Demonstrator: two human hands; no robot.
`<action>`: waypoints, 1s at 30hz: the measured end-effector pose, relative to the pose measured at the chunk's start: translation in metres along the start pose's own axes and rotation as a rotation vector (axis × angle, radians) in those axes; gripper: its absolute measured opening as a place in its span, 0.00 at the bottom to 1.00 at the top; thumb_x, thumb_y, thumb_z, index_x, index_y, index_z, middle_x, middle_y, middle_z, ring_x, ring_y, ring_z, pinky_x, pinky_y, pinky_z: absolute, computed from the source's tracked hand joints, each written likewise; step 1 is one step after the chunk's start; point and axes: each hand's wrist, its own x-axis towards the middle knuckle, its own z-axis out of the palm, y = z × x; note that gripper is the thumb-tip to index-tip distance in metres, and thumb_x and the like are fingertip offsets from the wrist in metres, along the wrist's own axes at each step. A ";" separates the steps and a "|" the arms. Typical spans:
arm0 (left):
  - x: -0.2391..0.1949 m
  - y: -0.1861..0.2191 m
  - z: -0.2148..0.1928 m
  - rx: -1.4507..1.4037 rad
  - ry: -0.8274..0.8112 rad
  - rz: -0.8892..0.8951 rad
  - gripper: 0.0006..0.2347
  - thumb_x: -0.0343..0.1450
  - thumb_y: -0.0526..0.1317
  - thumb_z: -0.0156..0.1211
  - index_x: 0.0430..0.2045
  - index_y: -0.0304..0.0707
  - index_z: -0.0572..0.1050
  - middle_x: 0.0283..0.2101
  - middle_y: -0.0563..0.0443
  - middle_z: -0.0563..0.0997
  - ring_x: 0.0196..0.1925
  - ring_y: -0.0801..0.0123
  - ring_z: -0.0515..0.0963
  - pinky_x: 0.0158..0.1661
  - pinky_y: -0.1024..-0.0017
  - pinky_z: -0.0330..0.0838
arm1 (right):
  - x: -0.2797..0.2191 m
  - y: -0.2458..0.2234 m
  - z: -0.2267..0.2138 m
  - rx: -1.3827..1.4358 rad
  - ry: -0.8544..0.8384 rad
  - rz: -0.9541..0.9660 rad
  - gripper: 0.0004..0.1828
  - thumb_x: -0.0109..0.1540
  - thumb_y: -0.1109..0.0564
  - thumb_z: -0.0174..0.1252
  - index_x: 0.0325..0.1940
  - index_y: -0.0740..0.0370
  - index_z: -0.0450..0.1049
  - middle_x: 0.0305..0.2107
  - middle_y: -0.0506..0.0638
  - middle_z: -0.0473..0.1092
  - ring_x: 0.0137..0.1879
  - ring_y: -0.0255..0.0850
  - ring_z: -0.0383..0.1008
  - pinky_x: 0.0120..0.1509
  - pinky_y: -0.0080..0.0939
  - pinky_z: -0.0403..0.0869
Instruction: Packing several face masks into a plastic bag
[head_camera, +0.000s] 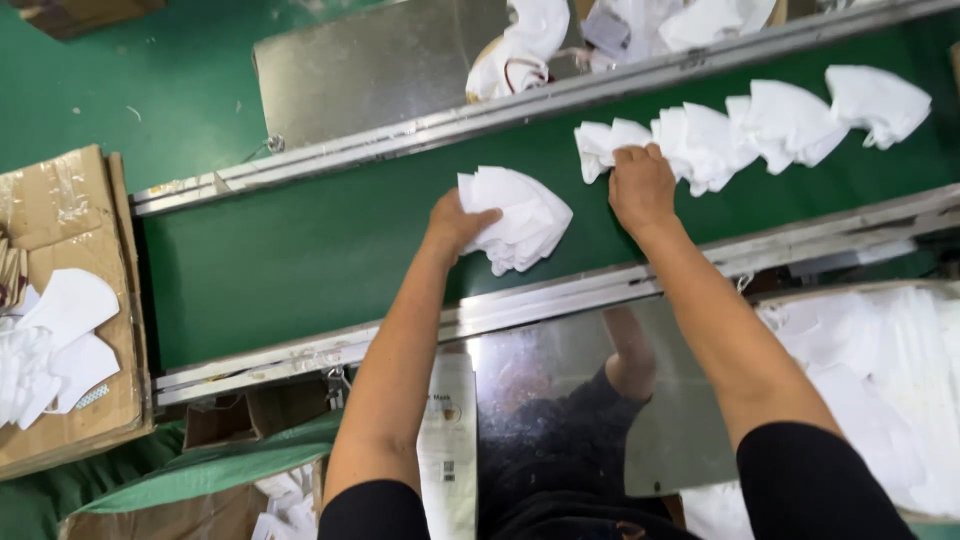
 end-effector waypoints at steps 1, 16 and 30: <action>0.005 0.003 0.004 -0.005 0.016 0.012 0.24 0.58 0.38 0.75 0.47 0.31 0.78 0.45 0.42 0.85 0.44 0.60 0.86 0.45 0.67 0.80 | 0.008 -0.018 -0.018 0.002 0.013 -0.016 0.18 0.60 0.57 0.64 0.52 0.65 0.76 0.49 0.58 0.74 0.55 0.57 0.72 0.58 0.54 0.72; -0.091 0.066 0.038 0.680 -0.018 0.653 0.42 0.53 0.49 0.80 0.61 0.37 0.61 0.57 0.38 0.73 0.57 0.45 0.73 0.48 0.44 0.69 | -0.028 -0.080 -0.078 0.912 -0.140 -0.169 0.69 0.48 0.40 0.76 0.81 0.67 0.44 0.78 0.62 0.44 0.83 0.59 0.39 0.83 0.52 0.44; -0.144 0.082 -0.031 -0.240 -0.145 0.612 0.38 0.59 0.39 0.74 0.64 0.43 0.59 0.59 0.47 0.75 0.52 0.65 0.76 0.40 0.67 0.80 | -0.021 -0.119 -0.138 0.822 -0.408 0.115 0.17 0.64 0.47 0.60 0.50 0.61 0.75 0.41 0.54 0.77 0.48 0.45 0.77 0.57 0.46 0.75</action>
